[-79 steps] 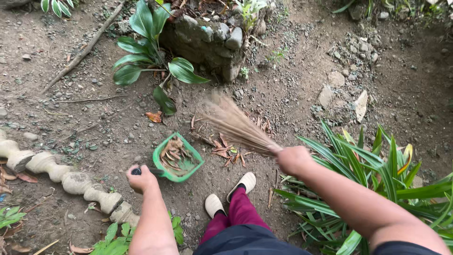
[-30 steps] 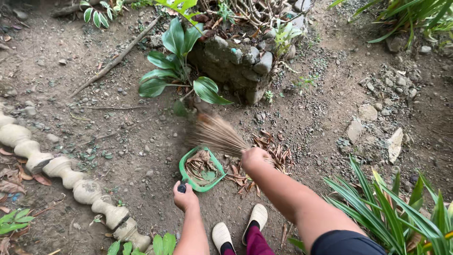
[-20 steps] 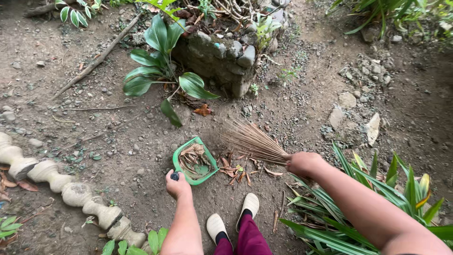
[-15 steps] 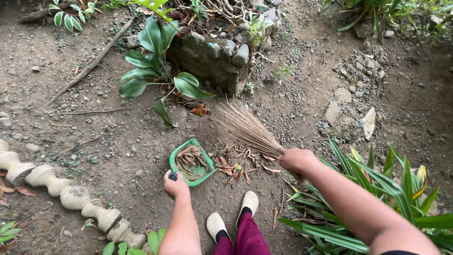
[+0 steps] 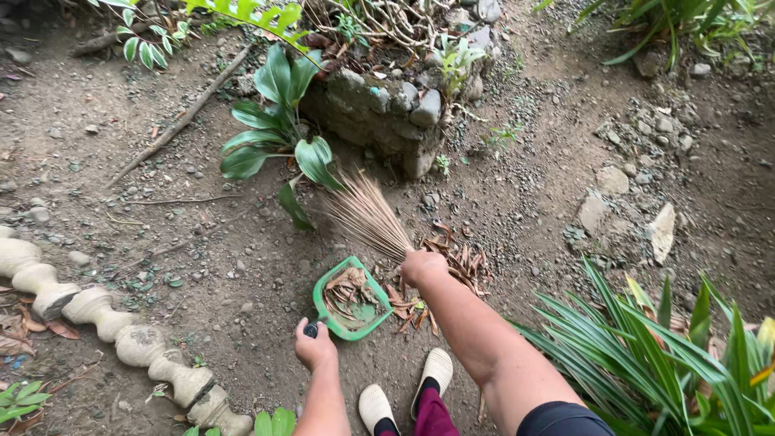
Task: The person sweeps dry leaves and debris from a dirt garden path into a green dustpan using a traditional broom. They move along the path, gathering the debris into piles and sweeping them into the dustpan held in the other hand.
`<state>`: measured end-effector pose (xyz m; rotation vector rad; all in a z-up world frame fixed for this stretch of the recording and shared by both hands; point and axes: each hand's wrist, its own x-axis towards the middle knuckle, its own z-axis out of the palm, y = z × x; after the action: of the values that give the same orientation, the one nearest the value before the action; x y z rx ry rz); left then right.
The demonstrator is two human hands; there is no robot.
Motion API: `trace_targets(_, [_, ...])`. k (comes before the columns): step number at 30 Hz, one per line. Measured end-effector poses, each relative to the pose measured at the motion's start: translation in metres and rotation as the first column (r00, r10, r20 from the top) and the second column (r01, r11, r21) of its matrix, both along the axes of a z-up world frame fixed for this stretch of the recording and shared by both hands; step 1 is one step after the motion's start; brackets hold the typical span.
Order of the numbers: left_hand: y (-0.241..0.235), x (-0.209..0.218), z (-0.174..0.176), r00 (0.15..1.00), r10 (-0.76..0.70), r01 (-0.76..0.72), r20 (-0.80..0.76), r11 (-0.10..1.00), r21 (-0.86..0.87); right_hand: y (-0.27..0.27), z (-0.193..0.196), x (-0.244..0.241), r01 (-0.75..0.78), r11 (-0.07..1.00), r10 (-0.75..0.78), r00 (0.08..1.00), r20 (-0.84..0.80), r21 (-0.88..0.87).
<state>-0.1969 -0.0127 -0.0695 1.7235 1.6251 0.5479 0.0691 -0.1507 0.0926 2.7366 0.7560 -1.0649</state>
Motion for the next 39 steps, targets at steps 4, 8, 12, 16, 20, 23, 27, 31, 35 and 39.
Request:
trace_targets(4, [-0.008,-0.001,0.002,0.997,0.071,-0.073,-0.04,0.996,-0.058,-0.024,0.052,0.024,0.004,0.986,-0.017,0.997,-0.077,-0.166])
trace_targets(8, [0.006,0.008,0.01,0.989,0.087,-0.103,-0.118,0.986,-0.132,-0.056,0.15,0.065,0.038,0.959,-0.104,0.969,-0.222,-0.281])
trace_targets(12, [0.023,0.006,0.02,0.986,0.111,-0.125,-0.124,0.986,-0.106,-0.054,0.177,0.081,0.054,0.976,-0.092,0.98,-0.174,-0.21])
trace_targets(16, [0.035,0.013,0.023,0.987,0.115,-0.121,-0.116,0.991,-0.049,-0.01,0.142,0.082,0.034,0.99,-0.047,0.995,-0.086,-0.139])
trace_targets(20, [0.026,0.008,0.013,0.993,0.082,-0.08,-0.085,0.996,0.031,0.016,0.074,0.082,0.067,0.995,-0.073,0.994,-0.076,-0.077])
trace_targets(23, [0.018,0.004,0.006,0.985,0.094,-0.096,-0.146,0.995,-0.003,0.003,0.044,0.081,0.014,0.991,-0.031,0.991,-0.13,-0.131])
trace_targets(27, [0.016,0.002,0.007,0.995,0.088,-0.089,-0.052,0.996,-0.021,-0.041,0.082,0.102,0.005,0.975,-0.051,0.978,-0.204,-0.222])
trace_targets(31, [0.016,0.009,0.01,0.995,0.069,-0.07,-0.074,0.997,-0.013,-0.066,0.143,0.134,-0.002,0.961,-0.072,0.964,-0.258,-0.277])
trace_targets(35, [0.016,0.018,0.011,0.998,0.016,-0.018,-0.063,1.0,-0.021,-0.068,0.137,0.134,0.082,0.976,-0.13,0.962,-0.239,-0.204])
trace_targets(39, [0.0,0.034,0.005,0.988,-0.056,0.039,-0.147,0.993,-0.114,-0.065,0.077,0.095,0.113,0.985,-0.136,0.973,-0.189,-0.13])
